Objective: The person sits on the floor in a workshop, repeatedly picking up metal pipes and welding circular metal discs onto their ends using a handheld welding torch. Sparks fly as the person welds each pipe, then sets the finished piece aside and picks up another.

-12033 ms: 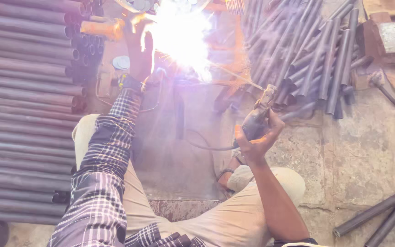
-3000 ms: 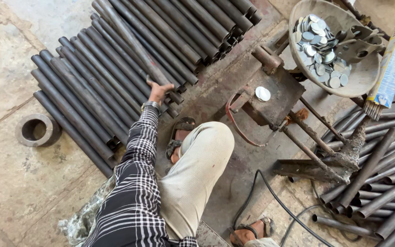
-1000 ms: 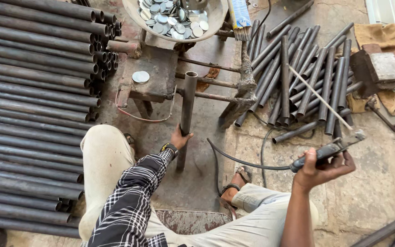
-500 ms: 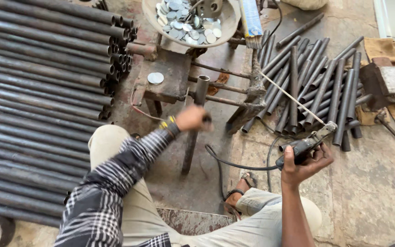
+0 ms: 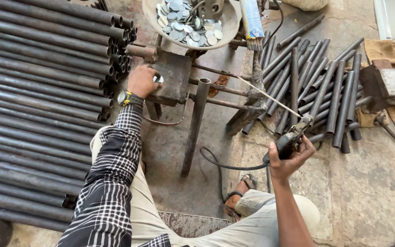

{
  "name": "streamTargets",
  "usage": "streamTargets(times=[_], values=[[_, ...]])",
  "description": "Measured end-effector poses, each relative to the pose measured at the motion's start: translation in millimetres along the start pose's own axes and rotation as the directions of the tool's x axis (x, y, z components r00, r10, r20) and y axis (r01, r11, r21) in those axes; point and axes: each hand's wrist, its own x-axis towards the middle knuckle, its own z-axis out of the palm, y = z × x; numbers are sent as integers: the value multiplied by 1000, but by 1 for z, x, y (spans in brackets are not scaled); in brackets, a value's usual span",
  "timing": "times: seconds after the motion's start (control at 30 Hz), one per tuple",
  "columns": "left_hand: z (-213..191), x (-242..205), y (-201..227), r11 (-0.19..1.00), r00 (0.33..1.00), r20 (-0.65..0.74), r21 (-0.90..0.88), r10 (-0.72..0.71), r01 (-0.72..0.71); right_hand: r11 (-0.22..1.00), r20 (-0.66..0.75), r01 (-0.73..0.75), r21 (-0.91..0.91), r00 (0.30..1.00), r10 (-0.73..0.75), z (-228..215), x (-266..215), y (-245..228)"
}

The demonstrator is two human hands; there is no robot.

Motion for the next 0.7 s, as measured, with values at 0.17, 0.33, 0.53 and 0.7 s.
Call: streamTargets(times=[0.17,0.33,0.53,0.7], values=[[-11,1,5,997,995,-81,-54,54,-59,1000,11,-8,10,1000,8,5,-1,-5],[-7,22,42,837,983,-176,-530,50,-137,999,10,-29,32,1000,28,10,2,-9],[45,43,92,730,978,-79,-654,195,-198,998,6,-54,21,999,54,14,3,-11],[71,50,101,737,981,35,-666,189,-119,997,31,-55,50,998,53,10,2,-12]])
